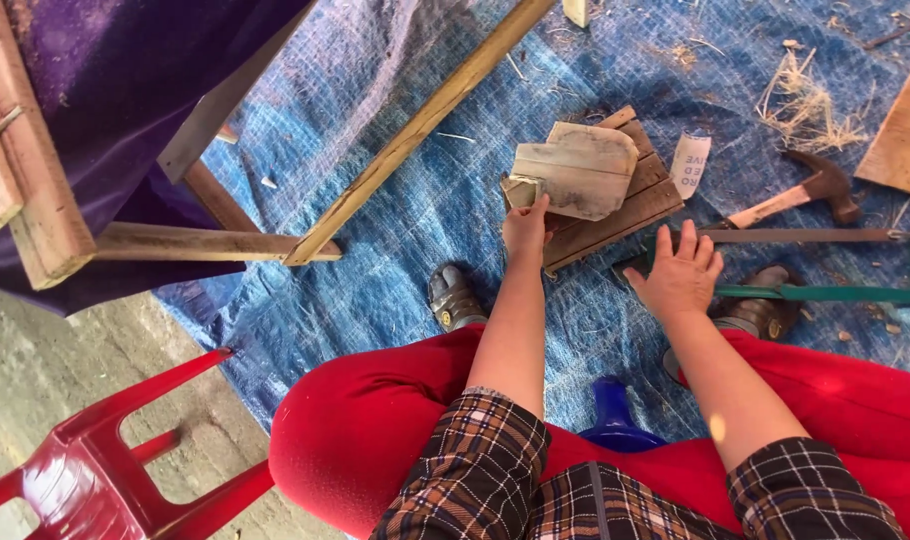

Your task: Shaping a wooden component with a chisel and hammer before drilling a hole into it with a power drill.

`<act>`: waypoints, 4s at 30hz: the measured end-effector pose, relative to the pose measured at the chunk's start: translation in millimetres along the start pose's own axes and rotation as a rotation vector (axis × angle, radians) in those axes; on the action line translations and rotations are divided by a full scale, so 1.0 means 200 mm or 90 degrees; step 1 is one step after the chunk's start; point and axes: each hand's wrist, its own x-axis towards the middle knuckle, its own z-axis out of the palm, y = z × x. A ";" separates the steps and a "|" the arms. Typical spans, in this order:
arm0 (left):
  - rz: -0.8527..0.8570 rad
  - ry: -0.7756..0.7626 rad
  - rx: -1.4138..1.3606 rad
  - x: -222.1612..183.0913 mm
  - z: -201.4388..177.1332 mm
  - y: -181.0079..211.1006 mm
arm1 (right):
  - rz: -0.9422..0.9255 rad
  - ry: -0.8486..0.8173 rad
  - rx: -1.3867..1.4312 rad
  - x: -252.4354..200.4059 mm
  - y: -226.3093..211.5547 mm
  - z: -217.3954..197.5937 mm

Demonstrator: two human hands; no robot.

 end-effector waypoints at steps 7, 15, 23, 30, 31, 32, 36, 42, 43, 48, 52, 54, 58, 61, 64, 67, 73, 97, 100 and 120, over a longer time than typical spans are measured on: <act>-0.056 -0.070 -0.278 0.28 0.10 -0.24 | 0.086 -0.100 -0.054 0.01 0.12 0.10; -0.108 -0.124 -0.118 0.18 -0.08 -0.22 | 0.003 -0.395 0.019 0.19 0.31 0.04; -0.065 0.017 0.066 0.44 -0.11 -0.45 | 0.039 -0.380 0.087 0.25 0.47 -0.26; 0.255 0.120 0.167 0.30 -0.15 -0.14 | 0.037 -0.061 0.596 0.27 0.07 -0.25; 0.258 0.125 0.162 0.46 -0.10 -0.25 | 0.029 -0.060 0.594 0.26 -0.01 -0.29; 0.416 0.095 0.327 0.62 -0.07 -0.37 | 0.033 -0.085 0.656 0.23 -0.09 -0.32; 0.417 -0.004 0.501 0.35 -0.06 -0.20 | 0.101 -0.213 0.746 0.08 -0.37 -0.60; 0.127 -0.046 -0.005 0.46 0.02 -0.08 | 0.280 -0.068 1.016 0.45 -0.04 -0.07; 0.127 -0.044 -0.005 0.41 0.04 -0.04 | 0.279 -0.071 1.017 0.41 -0.04 -0.21; 0.262 -0.248 -0.326 0.19 0.15 0.27 | 0.080 -0.006 1.144 0.39 0.08 -0.73; 0.271 -0.239 -0.340 -0.02 0.21 0.45 | 0.007 0.054 1.217 0.37 0.20 -0.86; 0.284 -0.239 -0.348 -0.11 0.20 0.52 | -0.033 0.070 1.259 0.31 0.18 -0.95; 0.299 -0.254 -0.365 -0.12 0.21 0.55 | -0.089 0.072 1.301 0.26 0.20 -1.03; 0.310 -0.261 -0.374 -0.16 0.19 0.56 | -0.103 0.051 1.302 0.23 0.21 -1.05; 0.281 -0.265 -0.422 -0.13 0.19 0.56 | -0.112 0.055 1.273 0.20 0.17 -1.08; 0.257 -0.276 -0.466 -0.12 0.18 0.57 | -0.118 0.048 1.272 0.21 0.15 -1.07; 0.267 -0.271 -0.444 -0.23 0.13 0.62 | -0.101 0.059 1.142 0.13 0.05 -1.11; 0.451 -0.071 -0.452 -0.53 0.27 0.70 | -0.382 0.447 0.823 0.06 -0.23 -1.14; 0.553 -0.056 -0.441 -0.59 0.24 0.74 | -0.392 0.439 0.856 0.02 -0.20 -1.20; 0.412 -0.498 -0.806 -0.50 0.12 0.77 | -0.165 0.284 1.160 0.12 -0.14 -1.10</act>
